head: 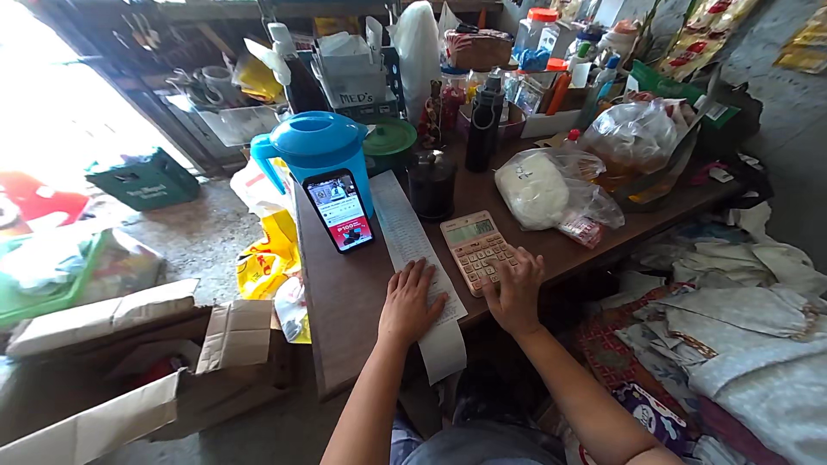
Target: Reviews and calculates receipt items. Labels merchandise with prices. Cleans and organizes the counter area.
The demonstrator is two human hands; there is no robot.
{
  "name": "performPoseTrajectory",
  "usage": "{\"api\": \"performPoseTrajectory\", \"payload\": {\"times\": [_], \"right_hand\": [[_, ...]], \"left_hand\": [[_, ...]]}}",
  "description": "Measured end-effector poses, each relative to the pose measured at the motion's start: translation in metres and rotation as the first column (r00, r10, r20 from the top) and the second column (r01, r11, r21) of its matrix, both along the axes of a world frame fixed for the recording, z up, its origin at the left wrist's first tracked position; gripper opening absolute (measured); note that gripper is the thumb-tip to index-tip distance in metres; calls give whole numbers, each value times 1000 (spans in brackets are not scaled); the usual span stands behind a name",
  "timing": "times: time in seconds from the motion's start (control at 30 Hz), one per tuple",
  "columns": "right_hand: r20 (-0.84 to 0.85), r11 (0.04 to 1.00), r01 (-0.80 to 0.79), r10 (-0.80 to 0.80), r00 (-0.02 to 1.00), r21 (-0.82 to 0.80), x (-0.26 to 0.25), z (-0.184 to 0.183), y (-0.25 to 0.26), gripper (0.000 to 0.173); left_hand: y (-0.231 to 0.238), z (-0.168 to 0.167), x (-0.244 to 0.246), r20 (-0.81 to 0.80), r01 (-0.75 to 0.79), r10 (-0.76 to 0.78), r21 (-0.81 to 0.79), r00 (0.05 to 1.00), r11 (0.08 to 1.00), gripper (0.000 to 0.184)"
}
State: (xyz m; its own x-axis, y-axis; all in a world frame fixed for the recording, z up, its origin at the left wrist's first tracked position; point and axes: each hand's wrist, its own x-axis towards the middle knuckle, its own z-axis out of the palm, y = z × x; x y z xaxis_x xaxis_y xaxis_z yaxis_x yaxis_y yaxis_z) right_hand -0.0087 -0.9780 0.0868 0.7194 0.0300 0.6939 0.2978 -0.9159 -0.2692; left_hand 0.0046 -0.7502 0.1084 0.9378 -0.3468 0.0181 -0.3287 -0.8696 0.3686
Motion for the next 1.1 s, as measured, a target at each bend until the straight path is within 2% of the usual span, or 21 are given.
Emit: {"api": "performPoseTrajectory", "payload": {"times": [0.17,0.23,0.37,0.47,0.57,0.63,0.7,0.77,0.97,1.1], "right_hand": [[-181,991,-92,73,981,-98,15,12,21,55],[-250,987,-123,94,964,-103,18,14,24,53],[-129,992,-126,122,984,-30,20,17,18,44],[-123,997,-69,65,990,-22,22,13,0,50],[-173,992,-12,34,984,126,26,2,-22,54],[-167,956,4,47,985,293,27,0,-28,52],[-157,924,16,48,987,382,27,-1,-27,52],[-165,917,22,49,985,399,27,-1,-25,53],[-215,870,18,101,971,493,26,3,-27,40],[-229,878,34,87,969,477,24,4,-26,30]], "left_hand": [[0,1,1,-21,-3,3,11,1000,1000,66],[0,2,1,-28,-5,5,6,1000,1000,65],[0,2,1,-24,-6,6,3,1000,1000,65],[0,0,1,-19,-5,5,-3,1000,1000,65],[0,0,1,-20,-6,6,-7,1000,1000,65],[0,1,1,-19,-8,8,-16,1000,1000,64],[0,1,0,-16,-11,11,-25,1000,1000,64],[0,1,0,-11,-10,10,-22,1000,1000,63],[-1,1,1,-22,-13,13,-8,1000,1000,64],[0,1,0,-16,-10,10,-1,1000,1000,64]]}}
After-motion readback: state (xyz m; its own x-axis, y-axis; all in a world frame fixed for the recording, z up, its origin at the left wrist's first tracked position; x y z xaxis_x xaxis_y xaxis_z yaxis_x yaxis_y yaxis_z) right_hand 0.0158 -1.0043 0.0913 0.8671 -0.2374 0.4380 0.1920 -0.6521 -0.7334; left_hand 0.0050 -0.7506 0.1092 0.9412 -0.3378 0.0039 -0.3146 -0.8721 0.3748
